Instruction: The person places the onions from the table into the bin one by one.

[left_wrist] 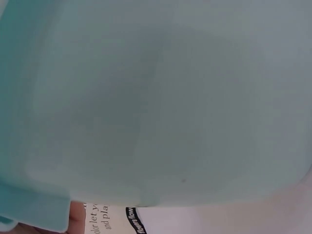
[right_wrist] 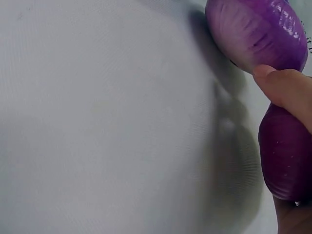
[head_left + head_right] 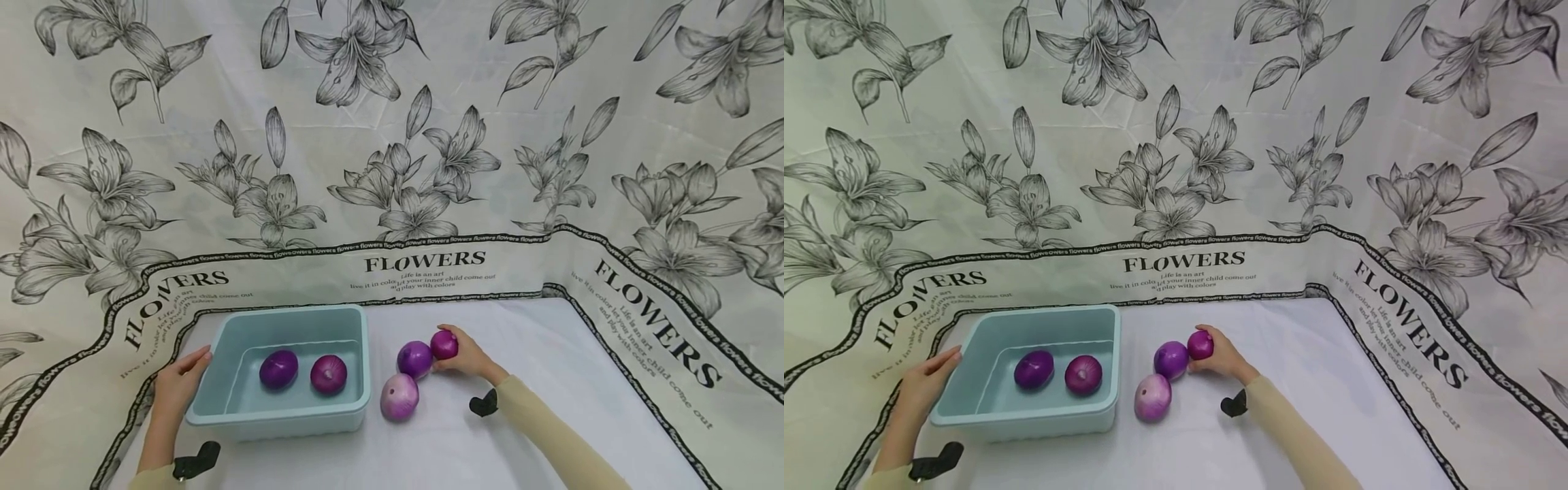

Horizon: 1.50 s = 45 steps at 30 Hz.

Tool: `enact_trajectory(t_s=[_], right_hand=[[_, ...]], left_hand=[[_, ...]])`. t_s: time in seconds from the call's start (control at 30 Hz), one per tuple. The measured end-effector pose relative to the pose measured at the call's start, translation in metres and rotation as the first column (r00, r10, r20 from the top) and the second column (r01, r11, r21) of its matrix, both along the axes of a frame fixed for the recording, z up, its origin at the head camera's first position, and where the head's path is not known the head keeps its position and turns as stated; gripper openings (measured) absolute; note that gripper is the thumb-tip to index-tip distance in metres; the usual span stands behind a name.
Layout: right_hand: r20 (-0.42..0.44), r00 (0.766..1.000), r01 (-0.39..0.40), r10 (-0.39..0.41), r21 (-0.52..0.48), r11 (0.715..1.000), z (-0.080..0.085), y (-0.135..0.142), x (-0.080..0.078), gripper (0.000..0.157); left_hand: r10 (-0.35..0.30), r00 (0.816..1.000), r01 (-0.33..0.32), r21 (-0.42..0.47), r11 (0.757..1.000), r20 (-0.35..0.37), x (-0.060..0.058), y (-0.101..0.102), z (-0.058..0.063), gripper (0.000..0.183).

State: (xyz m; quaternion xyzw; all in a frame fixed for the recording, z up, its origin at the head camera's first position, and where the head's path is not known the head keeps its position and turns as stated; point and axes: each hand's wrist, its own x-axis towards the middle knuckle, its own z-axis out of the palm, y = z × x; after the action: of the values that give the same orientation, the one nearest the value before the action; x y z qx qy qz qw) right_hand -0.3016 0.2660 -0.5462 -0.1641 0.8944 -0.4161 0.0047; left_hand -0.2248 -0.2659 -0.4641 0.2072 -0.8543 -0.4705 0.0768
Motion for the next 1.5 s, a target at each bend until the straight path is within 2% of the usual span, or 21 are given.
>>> enact_trajectory(t_s=[0.07, 0.3, 0.63, 0.97, 1.2, 1.5], right_hand=[[-0.013, 1.000, -0.009, 0.009, 0.008, 1.000, 0.005, 0.002, 0.001, 0.089], [0.061, 0.998, 0.008, -0.011, 0.048, 0.999, 0.012, 0.011, -0.002, 0.091], [0.008, 1.000, 0.005, -0.006, 0.079, 0.997, 0.020, 0.019, 0.002, 0.090], [-0.033, 0.999, 0.017, -0.013, 0.103, 0.995, 0.037, 0.027, 0.000, 0.089], [-0.030, 1.000, -0.005, 0.007, 0.096, 0.995, 0.058, 0.016, 0.004, 0.090], [-0.015, 0.998, -0.058, 0.059, 0.036, 0.998, 0.084, -0.015, 0.005, 0.091]], left_hand=[[-0.003, 1.000, 0.003, -0.002, 1.000, -0.006, -0.001, 0.000, 0.000, 0.054], [-0.013, 1.000, 0.012, -0.017, 1.000, -0.026, -0.001, 0.000, 0.001, 0.053], [-0.003, 1.000, 0.003, -0.022, 1.000, -0.022, 0.003, 0.000, 0.000, 0.053], [-0.011, 1.000, 0.010, -0.048, 0.999, -0.018, 0.001, -0.001, 0.000, 0.052], [-0.014, 1.000, 0.012, -0.067, 0.998, -0.018, 0.000, 0.000, -0.003, 0.052], [-0.008, 1.000, 0.007, -0.061, 0.998, -0.017, -0.001, -0.001, -0.001, 0.050]])
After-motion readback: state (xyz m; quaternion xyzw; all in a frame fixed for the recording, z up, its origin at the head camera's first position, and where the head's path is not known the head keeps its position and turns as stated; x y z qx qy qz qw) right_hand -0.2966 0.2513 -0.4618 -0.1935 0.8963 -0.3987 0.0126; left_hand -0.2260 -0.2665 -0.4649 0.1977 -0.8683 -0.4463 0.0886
